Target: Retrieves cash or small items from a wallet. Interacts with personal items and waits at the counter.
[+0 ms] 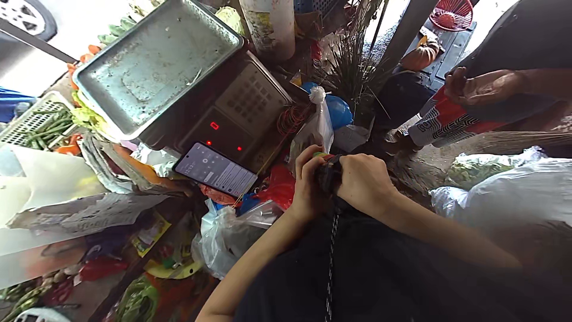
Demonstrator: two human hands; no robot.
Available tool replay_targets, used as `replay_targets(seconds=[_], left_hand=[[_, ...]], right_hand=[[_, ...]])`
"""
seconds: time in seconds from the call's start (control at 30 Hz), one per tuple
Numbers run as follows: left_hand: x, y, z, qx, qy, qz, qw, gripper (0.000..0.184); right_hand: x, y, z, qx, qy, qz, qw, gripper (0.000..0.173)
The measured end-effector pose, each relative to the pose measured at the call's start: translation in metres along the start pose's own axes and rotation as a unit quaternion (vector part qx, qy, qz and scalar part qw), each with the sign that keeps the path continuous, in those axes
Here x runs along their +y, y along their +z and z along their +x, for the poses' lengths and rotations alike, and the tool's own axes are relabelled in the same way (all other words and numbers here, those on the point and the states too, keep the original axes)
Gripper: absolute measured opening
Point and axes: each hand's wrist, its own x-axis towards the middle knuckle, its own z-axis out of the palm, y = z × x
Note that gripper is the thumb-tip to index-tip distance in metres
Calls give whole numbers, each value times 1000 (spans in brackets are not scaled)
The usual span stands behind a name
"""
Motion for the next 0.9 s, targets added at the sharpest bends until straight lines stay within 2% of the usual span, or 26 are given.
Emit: replay_targets(seconds=[0.17,0.2,0.3,0.33,0.4,0.47,0.5,0.53,0.6,0.67,0.7,0.9], left_hand=[[1,4,3,23,-27,11,999,53],[1,5,3,21,-33,10,999,53],[1,7,1,3,-50,8,999,57],[1,7,0,2,-57,4,998,59],[1,8,1,8,-87,-16,996,63],[2,6,4,14,-134,-52,990,73],[2,5,5,14,-155,-68,985,78],[1,3,5,16,-169,-80,982,82],[-1,1,4,14,-185,-86,979,85],[-1,1,4,7,-195,-88,977,86],[-1,2,3,3,-200,-88,976,86],[-1,7,5,-16,-197,-89,976,90]], right_hand=[[14,23,5,152,-44,45,986,27],[16,24,6,148,-42,48,987,26],[16,11,10,17,2,44,999,21],[17,10,11,1,3,41,999,19],[25,18,9,60,-29,79,995,17],[38,24,8,131,-70,206,967,14],[45,23,7,126,-75,282,948,15],[49,19,7,98,-68,365,924,17],[55,14,6,33,-30,533,845,18],[60,10,3,-20,-2,635,772,22],[62,9,2,-28,3,658,752,23],[69,14,-4,-43,-3,691,721,25]])
